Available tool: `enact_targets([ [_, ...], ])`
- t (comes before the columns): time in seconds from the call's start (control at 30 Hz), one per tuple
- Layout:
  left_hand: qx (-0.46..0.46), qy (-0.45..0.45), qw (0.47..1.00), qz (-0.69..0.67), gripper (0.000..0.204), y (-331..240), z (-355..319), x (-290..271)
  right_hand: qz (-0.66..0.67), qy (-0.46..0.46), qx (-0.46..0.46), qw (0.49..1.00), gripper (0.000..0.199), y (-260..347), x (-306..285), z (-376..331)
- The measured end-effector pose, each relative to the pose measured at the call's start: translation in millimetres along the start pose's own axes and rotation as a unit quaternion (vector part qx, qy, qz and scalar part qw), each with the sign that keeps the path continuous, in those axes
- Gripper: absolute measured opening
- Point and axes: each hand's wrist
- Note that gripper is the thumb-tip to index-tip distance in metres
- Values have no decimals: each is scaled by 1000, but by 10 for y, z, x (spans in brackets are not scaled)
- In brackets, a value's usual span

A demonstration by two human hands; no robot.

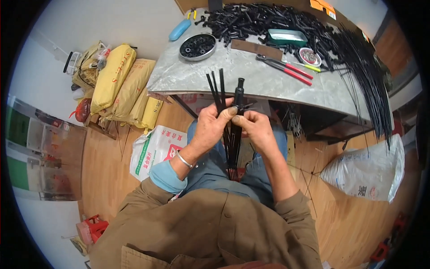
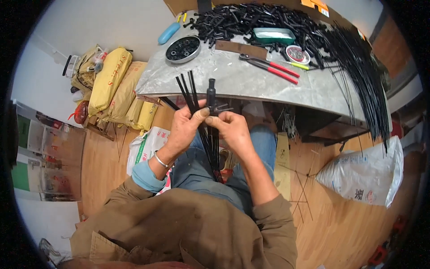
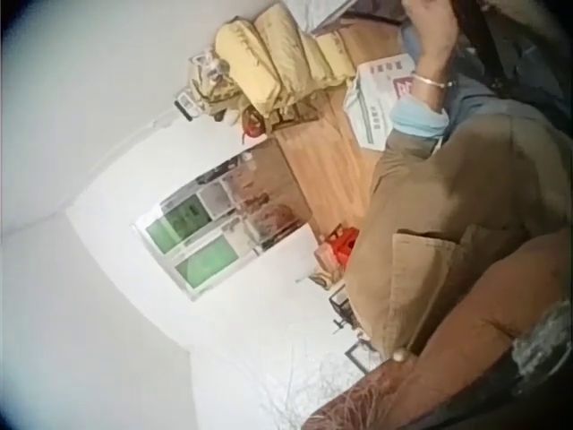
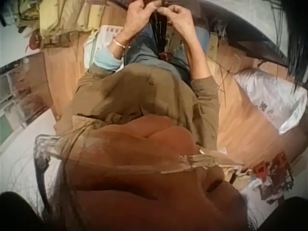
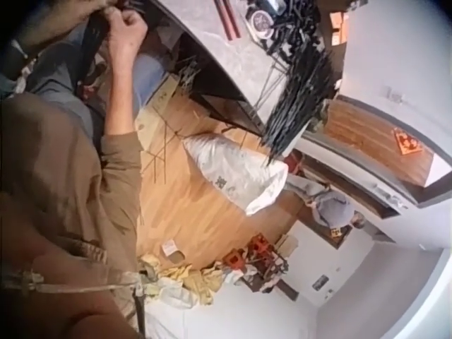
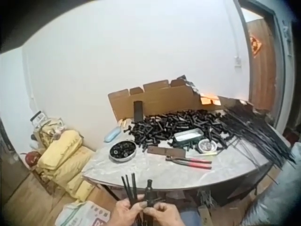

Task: Assembling, bundling, and cutting black plastic rods at a production workstation.

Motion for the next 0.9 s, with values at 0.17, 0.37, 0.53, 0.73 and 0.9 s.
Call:
enact_targets([
  [0.17,10,28,977,211,26,-311,46,-30,-24,-31,-55,998,34,38,109,-31],
  [0.37,-50,59,997,18,25,-201,61,-60,29,61,38,997,30,54,-42,79],
  [0.53,-70,75,994,-35,26,-121,108,-52,44,49,28,997,30,70,-3,39],
  [0.73,-98,51,988,-111,34,-67,124,-73,-4,-33,-44,998,29,147,64,-109],
  [0.9,-95,43,982,-155,26,-29,86,-71,12,-5,-5,1000,31,82,-20,-26],
])
Point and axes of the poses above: each hand's wrist, its own z-axis towards the middle knuckle, its own x-axis out of the palm, y = z × x, and after that the axes turned 3 degrees about z, right-handed
